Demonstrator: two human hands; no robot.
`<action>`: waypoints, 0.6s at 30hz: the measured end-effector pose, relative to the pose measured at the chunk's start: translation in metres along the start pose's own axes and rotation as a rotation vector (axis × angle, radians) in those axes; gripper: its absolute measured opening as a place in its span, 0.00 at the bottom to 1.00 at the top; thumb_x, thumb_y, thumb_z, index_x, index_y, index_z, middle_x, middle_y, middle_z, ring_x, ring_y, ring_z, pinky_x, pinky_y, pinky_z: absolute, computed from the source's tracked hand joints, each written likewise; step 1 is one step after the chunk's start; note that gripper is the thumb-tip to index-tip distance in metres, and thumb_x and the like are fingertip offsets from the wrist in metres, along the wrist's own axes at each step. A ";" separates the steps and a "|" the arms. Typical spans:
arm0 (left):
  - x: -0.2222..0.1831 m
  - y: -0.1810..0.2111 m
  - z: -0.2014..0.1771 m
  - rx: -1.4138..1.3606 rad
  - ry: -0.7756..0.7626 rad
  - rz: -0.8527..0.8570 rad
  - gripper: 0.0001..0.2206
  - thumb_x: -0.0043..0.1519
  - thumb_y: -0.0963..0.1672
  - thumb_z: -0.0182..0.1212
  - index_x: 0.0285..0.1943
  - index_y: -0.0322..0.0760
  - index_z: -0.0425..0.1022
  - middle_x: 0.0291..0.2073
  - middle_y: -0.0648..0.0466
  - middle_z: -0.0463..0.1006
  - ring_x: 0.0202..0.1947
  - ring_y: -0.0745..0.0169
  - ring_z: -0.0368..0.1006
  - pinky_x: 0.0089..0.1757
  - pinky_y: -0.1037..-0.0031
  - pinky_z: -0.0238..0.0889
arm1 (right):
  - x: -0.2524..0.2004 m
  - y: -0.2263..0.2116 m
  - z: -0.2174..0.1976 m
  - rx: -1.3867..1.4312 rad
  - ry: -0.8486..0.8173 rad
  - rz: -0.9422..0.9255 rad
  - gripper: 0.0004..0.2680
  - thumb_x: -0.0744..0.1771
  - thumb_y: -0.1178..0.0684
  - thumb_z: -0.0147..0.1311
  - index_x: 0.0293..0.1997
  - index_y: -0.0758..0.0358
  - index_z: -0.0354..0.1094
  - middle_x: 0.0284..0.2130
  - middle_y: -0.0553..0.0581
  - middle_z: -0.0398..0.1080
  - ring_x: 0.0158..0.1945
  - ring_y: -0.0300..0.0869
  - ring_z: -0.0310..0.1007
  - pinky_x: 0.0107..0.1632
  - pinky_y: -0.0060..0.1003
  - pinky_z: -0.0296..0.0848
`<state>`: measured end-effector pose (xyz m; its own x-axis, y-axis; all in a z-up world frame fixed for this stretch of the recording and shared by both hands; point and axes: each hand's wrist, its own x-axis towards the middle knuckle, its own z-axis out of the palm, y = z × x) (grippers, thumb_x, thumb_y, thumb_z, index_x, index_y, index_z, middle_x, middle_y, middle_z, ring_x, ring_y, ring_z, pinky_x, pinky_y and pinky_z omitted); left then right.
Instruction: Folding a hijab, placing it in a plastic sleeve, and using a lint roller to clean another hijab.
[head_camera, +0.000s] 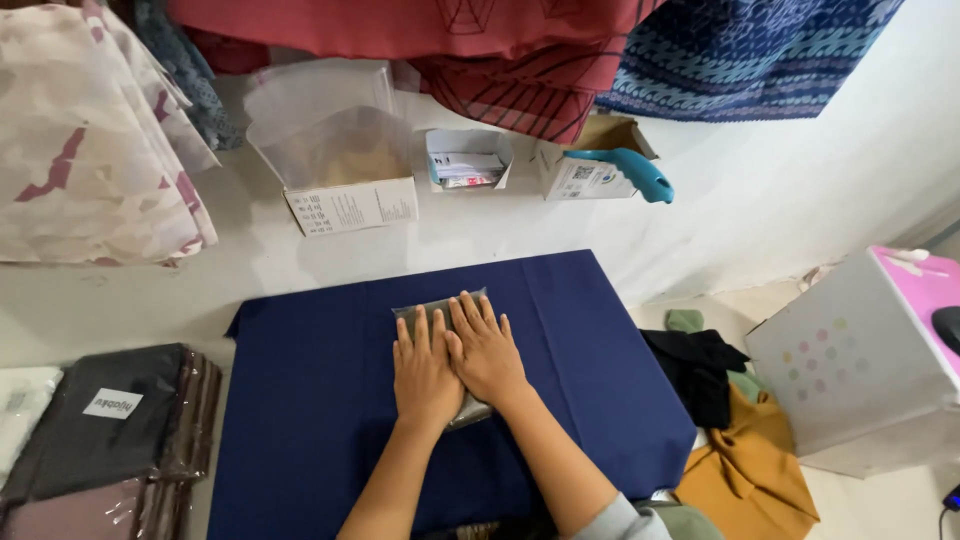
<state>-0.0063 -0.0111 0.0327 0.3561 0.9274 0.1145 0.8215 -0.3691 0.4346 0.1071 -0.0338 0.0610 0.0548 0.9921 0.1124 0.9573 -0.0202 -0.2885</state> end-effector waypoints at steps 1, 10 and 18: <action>0.003 -0.001 0.003 -0.003 -0.009 -0.004 0.28 0.68 0.48 0.40 0.81 0.44 0.46 0.79 0.46 0.41 0.77 0.31 0.35 0.69 0.49 0.39 | 0.004 0.004 0.003 0.000 -0.009 0.003 0.22 0.73 0.43 0.28 0.78 0.55 0.45 0.76 0.59 0.46 0.78 0.60 0.40 0.73 0.64 0.48; 0.008 -0.004 0.015 0.097 -0.066 -0.033 0.28 0.70 0.48 0.34 0.82 0.44 0.42 0.80 0.49 0.37 0.78 0.36 0.29 0.70 0.51 0.35 | 0.015 0.016 0.022 -0.087 -0.143 0.071 0.23 0.73 0.38 0.24 0.80 0.47 0.39 0.78 0.51 0.39 0.80 0.52 0.33 0.74 0.64 0.42; 0.009 -0.002 0.014 0.083 -0.084 -0.050 0.28 0.70 0.47 0.33 0.82 0.44 0.41 0.81 0.50 0.35 0.79 0.38 0.26 0.70 0.52 0.32 | 0.014 0.014 0.018 -0.090 -0.165 0.074 0.23 0.73 0.39 0.23 0.80 0.48 0.37 0.79 0.51 0.37 0.80 0.52 0.31 0.74 0.63 0.41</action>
<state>0.0012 -0.0030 0.0207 0.3468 0.9378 0.0177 0.8719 -0.3293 0.3625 0.1157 -0.0178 0.0415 0.0856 0.9942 -0.0654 0.9742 -0.0973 -0.2036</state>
